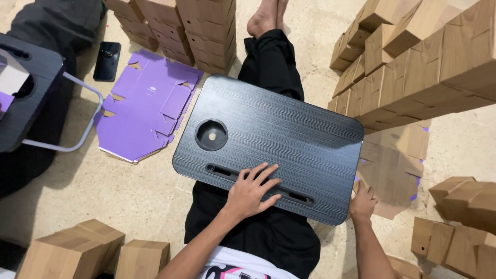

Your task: The person assembles flat cardboard pieces into small hexagonal boxes by folding and tucking tabs. They place the finished boxes aside and repeat the process with additional pieces.

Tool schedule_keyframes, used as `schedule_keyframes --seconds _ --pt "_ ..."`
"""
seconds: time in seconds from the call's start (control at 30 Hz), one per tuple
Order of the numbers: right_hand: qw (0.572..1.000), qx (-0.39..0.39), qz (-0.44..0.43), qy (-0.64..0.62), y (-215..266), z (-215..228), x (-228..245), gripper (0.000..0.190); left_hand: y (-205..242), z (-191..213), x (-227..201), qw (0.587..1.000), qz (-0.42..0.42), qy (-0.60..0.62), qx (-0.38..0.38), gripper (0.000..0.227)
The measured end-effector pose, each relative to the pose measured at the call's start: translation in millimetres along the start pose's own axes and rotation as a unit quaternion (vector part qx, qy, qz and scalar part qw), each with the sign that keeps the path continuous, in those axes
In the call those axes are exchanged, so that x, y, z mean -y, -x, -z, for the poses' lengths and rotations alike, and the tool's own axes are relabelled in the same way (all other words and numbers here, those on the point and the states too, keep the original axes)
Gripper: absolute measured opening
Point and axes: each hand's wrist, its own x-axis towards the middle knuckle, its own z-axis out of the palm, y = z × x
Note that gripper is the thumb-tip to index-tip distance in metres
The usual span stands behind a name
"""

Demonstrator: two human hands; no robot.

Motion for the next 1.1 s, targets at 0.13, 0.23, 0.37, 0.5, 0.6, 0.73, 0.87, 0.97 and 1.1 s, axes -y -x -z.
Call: schedule_keyframes --seconds 0.13,0.23,0.37,0.5,0.6,0.73,0.87,0.97,1.1 --pt "0.998 -0.047 -0.033 -0.036 -18.3 -34.8 -25.4 0.056 1.9 0.8 -0.6 1.000 -0.001 -0.004 -0.004 0.036" --pt "0.997 -0.041 -0.054 -0.031 -6.9 -23.0 -27.3 0.055 1.2 3.8 -2.1 1.000 -0.001 -0.007 -0.002 0.035" --pt "1.000 -0.021 -0.009 -0.009 -6.7 -10.8 -25.4 0.052 2.2 1.0 -0.4 1.000 -0.001 -0.004 -0.007 0.035" --pt "0.987 -0.010 0.103 0.120 -10.5 -6.6 -31.6 0.048 3.1 -0.5 0.2 1.000 0.000 -0.003 -0.005 0.034" --pt "0.988 -0.004 0.116 0.100 -9.7 0.9 -33.3 0.043 2.8 -1.6 0.0 1.000 -0.002 -0.005 -0.010 0.034" --pt "0.995 0.005 0.095 0.003 -18.8 5.9 -40.5 0.038 4.3 -2.3 1.3 1.000 -0.006 -0.022 -0.015 0.035" --pt "0.997 0.026 0.056 -0.046 -7.9 32.4 -20.3 0.039 0.4 -1.9 2.8 1.000 -0.015 -0.017 -0.018 0.034" --pt "0.994 0.057 0.081 -0.035 -29.3 10.9 -34.9 0.032 1.5 -2.1 1.0 1.000 -0.013 -0.019 -0.019 0.034" --pt "0.981 0.042 -0.023 -0.188 -32.8 21.7 -31.5 0.048 1.6 -3.2 1.5 0.999 -0.009 -0.022 -0.026 0.034"
